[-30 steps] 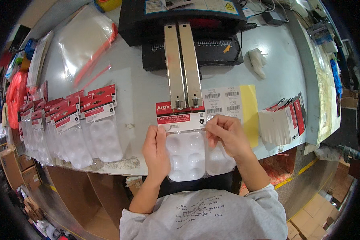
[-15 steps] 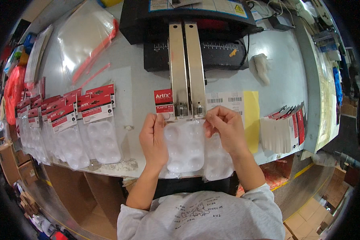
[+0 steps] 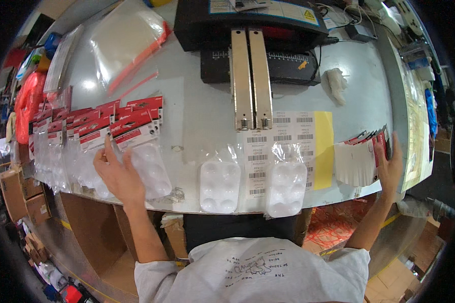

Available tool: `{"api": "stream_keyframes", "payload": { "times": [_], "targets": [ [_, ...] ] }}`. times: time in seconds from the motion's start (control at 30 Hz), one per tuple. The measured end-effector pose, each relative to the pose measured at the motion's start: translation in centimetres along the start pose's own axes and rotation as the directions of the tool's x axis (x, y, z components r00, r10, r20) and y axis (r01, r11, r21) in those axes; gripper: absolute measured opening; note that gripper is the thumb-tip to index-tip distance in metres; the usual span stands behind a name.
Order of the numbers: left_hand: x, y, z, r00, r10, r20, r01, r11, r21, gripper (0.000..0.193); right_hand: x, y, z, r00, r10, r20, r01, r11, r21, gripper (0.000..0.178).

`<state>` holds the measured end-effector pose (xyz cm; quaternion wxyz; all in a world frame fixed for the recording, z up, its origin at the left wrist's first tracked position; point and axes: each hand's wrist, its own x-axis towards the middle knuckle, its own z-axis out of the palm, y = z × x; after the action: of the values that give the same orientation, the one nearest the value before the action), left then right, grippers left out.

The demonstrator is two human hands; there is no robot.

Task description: The person repeatedly places white plastic mixing palettes into clear plastic bags and seals them with red Artix labels. They retrieve palettes from a nearby box, insert each into a bag, apply a label, and stack the finished packages on the table.

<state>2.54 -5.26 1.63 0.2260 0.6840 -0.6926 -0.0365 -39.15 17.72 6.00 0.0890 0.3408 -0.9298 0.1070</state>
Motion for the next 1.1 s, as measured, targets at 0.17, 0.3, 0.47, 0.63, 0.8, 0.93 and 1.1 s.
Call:
{"api": "stream_keyframes", "payload": {
  "times": [0.17,0.3,0.47,0.63,0.8,0.93,1.1],
  "targets": [
    [-7.1,1.5,4.2,0.862,0.376,0.339,-0.387,0.921,-0.040,0.033,-0.9,5.5,2.2,0.978,-0.006,0.210,-0.077,0.919,0.385,0.074],
    [-8.9,2.3,6.2,0.887,0.333,0.321,-0.259,0.933,-0.250,0.022,-1.2,3.2,1.5,0.987,-0.025,0.156,-0.041,0.914,0.404,0.075],
    [-7.3,2.5,3.8,0.774,0.163,0.611,0.497,0.442,-0.747,0.013,-1.7,1.2,1.1,0.994,0.070,0.086,-0.098,0.920,0.379,0.067],
    [-7.8,4.8,0.5,0.645,0.192,0.740,0.720,0.173,-0.672,0.011,-3.1,-3.4,-1.1,0.990,0.134,-0.040,-0.116,0.944,0.308,0.054],
    [-9.4,8.1,-1.1,0.628,0.387,0.675,0.546,0.399,-0.737,0.018,-6.0,-13.0,-3.1,0.894,-0.305,0.329,-0.097,0.584,0.806,0.056],
    [-9.7,8.6,-1.6,0.654,0.405,0.639,0.451,0.469,-0.759,0.014,-5.6,-16.9,0.3,0.721,-0.660,0.209,0.245,0.526,0.814,0.037],
    [-9.8,8.3,-1.3,0.702,0.351,0.620,0.373,0.561,-0.739,0.012,-5.9,-17.0,1.5,0.709,-0.679,0.188,0.274,0.512,0.814,0.032]
  ]
}}
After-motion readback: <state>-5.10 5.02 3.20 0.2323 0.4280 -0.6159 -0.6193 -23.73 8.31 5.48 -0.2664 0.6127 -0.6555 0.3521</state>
